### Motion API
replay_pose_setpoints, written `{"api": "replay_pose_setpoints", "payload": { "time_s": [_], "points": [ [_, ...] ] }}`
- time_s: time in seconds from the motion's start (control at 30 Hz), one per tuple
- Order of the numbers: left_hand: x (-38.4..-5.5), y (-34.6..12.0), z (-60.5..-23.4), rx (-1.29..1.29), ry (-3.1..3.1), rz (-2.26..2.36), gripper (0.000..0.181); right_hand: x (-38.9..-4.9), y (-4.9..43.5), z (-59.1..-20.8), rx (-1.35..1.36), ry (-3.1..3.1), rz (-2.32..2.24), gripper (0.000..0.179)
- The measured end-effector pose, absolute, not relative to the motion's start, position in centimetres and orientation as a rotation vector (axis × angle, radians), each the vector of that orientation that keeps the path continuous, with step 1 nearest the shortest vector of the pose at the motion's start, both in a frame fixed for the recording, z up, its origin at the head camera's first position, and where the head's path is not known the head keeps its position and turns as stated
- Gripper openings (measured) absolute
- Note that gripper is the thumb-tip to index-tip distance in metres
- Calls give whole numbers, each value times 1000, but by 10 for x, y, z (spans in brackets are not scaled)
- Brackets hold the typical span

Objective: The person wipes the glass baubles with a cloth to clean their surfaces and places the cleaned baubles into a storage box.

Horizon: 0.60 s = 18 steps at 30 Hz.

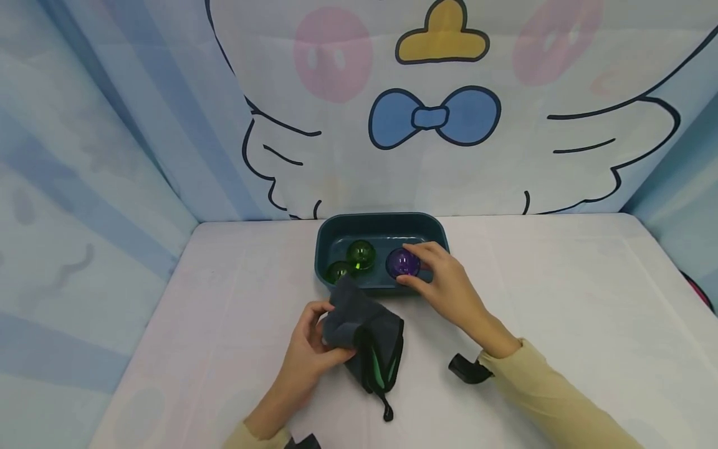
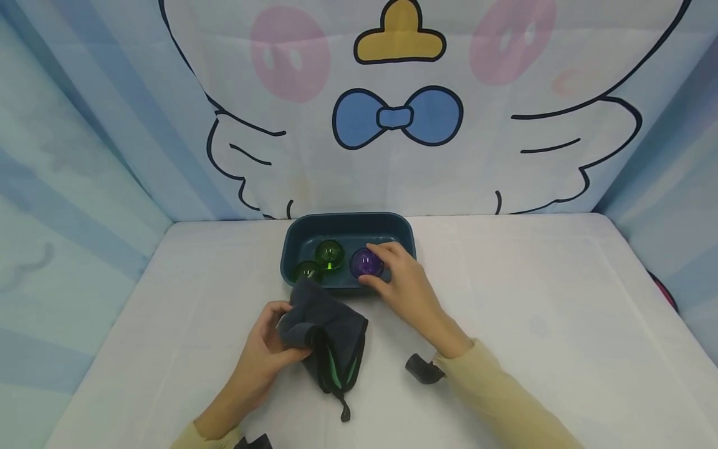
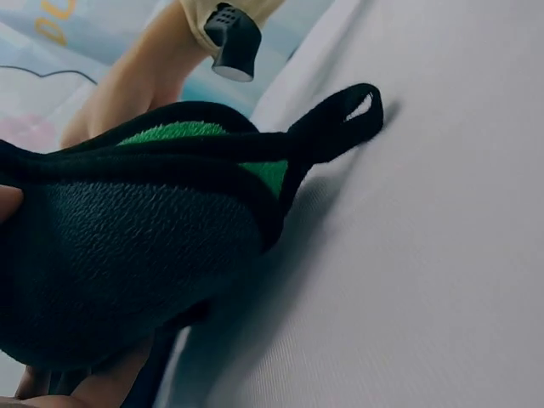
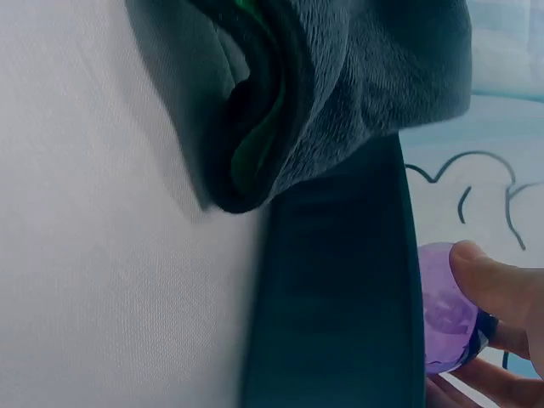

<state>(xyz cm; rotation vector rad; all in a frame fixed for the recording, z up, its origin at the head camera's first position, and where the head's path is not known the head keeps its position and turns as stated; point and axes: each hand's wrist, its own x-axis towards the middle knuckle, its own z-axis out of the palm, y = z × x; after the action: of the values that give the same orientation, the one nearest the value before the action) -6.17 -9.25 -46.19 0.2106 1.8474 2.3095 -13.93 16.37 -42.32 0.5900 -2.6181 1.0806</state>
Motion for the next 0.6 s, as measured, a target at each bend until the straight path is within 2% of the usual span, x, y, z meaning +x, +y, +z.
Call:
{"api": "replay_pose_setpoints", "payload": {
  "time_s": [0.4, 0.6],
  "points": [
    [-51, -125, -471, 175, 1966, 2241, 69, -151, 162, -428, 532, -2750, 966, 57],
    [-47, -143, -473, 212, 1958, 2237, 57, -155, 162, -427, 500, -2802, 909, 57]
  ]
}}
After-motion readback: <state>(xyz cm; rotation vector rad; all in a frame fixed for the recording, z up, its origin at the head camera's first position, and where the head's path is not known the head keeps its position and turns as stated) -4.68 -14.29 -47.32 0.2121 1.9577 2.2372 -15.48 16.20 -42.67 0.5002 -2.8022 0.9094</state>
